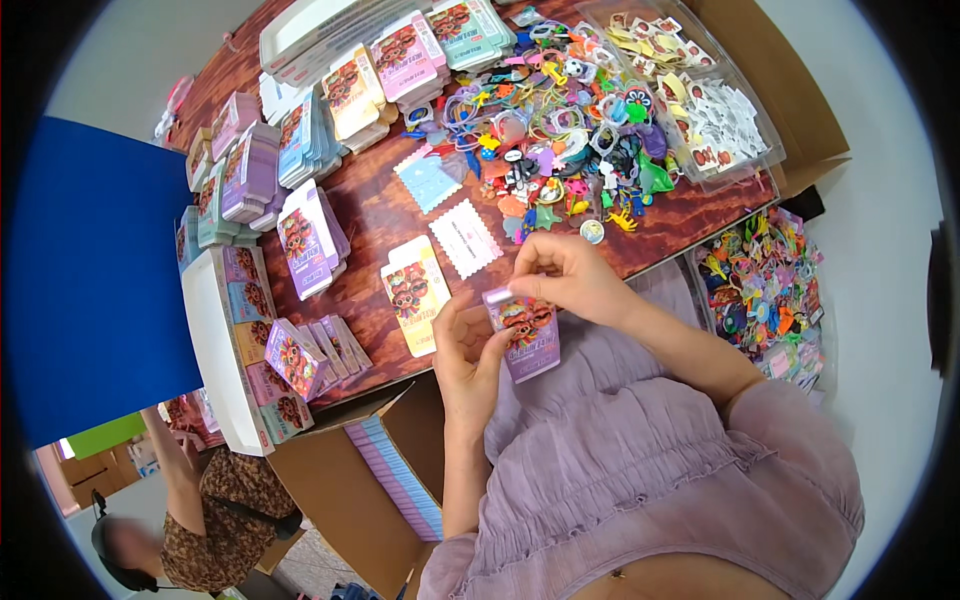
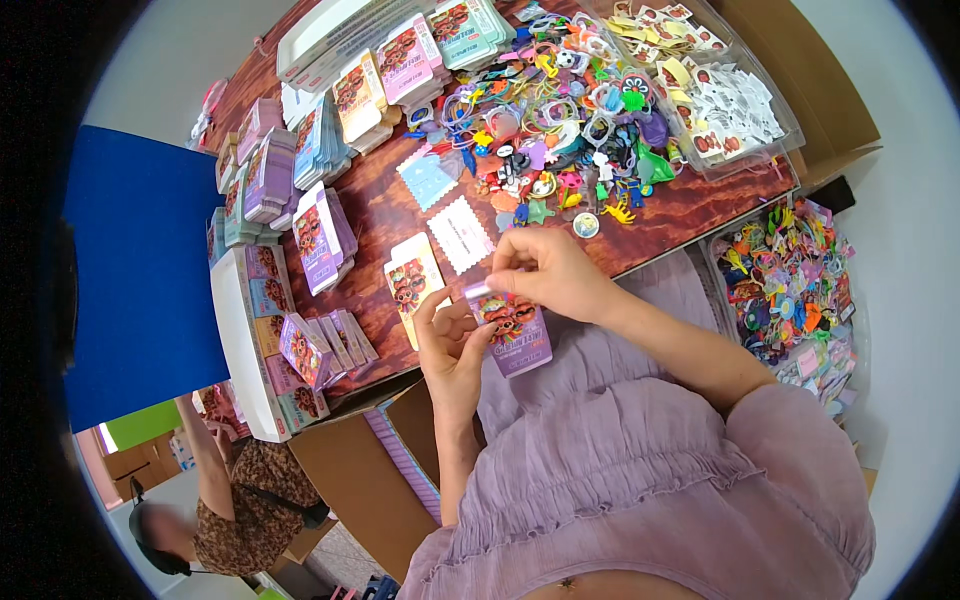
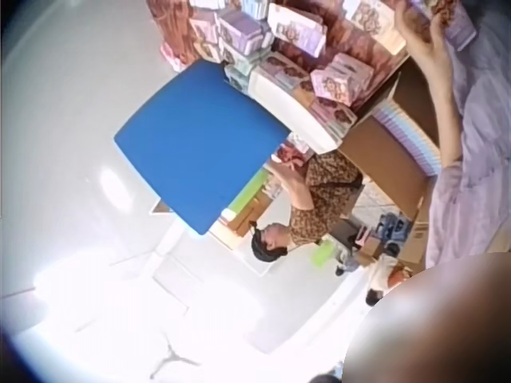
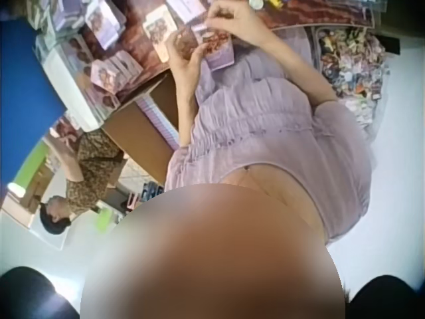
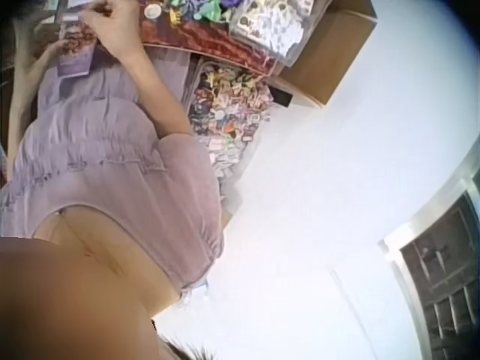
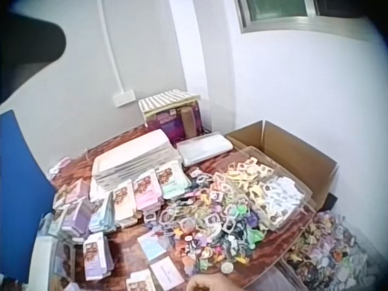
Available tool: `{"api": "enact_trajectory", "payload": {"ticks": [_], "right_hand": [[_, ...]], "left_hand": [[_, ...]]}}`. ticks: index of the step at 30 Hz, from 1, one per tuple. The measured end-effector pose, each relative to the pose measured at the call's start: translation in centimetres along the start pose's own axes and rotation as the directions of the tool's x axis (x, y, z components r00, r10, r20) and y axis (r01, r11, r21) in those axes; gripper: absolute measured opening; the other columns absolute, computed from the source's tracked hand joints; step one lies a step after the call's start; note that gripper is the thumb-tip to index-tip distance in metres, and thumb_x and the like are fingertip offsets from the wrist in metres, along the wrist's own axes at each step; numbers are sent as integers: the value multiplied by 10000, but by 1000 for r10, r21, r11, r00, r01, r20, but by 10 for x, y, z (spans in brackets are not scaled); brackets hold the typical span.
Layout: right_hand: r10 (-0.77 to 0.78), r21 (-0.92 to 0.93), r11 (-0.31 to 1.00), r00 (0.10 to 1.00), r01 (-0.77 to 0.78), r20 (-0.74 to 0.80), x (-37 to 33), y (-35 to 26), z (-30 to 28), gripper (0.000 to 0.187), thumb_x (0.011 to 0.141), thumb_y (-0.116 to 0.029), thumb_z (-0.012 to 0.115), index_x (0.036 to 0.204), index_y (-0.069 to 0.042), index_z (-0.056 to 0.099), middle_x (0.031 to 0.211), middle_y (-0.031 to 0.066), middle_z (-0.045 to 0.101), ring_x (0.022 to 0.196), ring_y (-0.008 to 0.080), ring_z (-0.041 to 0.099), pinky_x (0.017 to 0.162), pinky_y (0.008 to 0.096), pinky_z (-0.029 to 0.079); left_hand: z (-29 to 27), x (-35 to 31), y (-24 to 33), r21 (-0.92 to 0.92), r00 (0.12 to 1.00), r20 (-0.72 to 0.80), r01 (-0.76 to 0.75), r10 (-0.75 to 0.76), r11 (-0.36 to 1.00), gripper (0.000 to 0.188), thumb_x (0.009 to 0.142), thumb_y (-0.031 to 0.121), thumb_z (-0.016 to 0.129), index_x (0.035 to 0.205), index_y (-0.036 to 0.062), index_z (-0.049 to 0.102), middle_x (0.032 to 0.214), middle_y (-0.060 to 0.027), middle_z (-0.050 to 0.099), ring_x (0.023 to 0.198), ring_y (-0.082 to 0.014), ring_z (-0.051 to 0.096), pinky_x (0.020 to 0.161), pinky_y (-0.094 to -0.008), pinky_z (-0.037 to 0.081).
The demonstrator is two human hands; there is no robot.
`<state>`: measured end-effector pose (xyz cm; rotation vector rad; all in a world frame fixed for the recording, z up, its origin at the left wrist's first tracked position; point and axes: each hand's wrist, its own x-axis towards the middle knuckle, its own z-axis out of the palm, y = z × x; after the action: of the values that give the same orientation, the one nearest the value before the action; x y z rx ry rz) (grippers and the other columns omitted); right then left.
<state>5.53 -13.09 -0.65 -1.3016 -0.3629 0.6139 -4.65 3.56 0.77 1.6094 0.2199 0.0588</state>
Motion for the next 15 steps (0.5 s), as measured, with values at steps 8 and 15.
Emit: {"api": "enact_trajectory", "payload": {"ticks": [8, 15], "right_hand": [[-19, -213, 976, 992, 46, 126, 0, -11, -10, 74, 863, -40, 682, 900, 20, 661, 948, 64, 691, 878, 106, 632, 761, 278, 510], [-232, -374, 875, 944, 309, 237, -7, 11, -15, 92, 882, -57, 664, 937, 16, 660, 921, 55, 677, 862, 136, 647, 767, 277, 517]], "left_hand": [[-5, -3, -3, -48, 1000, -16, 16, -17, 999, 595, 863, -116, 622, 1384, 31, 378, 1065, -123, 616, 932, -166, 640, 790, -271, 539], [-19, -2, -9, -13, 986, 88, 146, -144, 989, 352, 908, -45, 606, 1255, -7, 566, 1055, -52, 652, 921, -110, 624, 785, -248, 521]]}}
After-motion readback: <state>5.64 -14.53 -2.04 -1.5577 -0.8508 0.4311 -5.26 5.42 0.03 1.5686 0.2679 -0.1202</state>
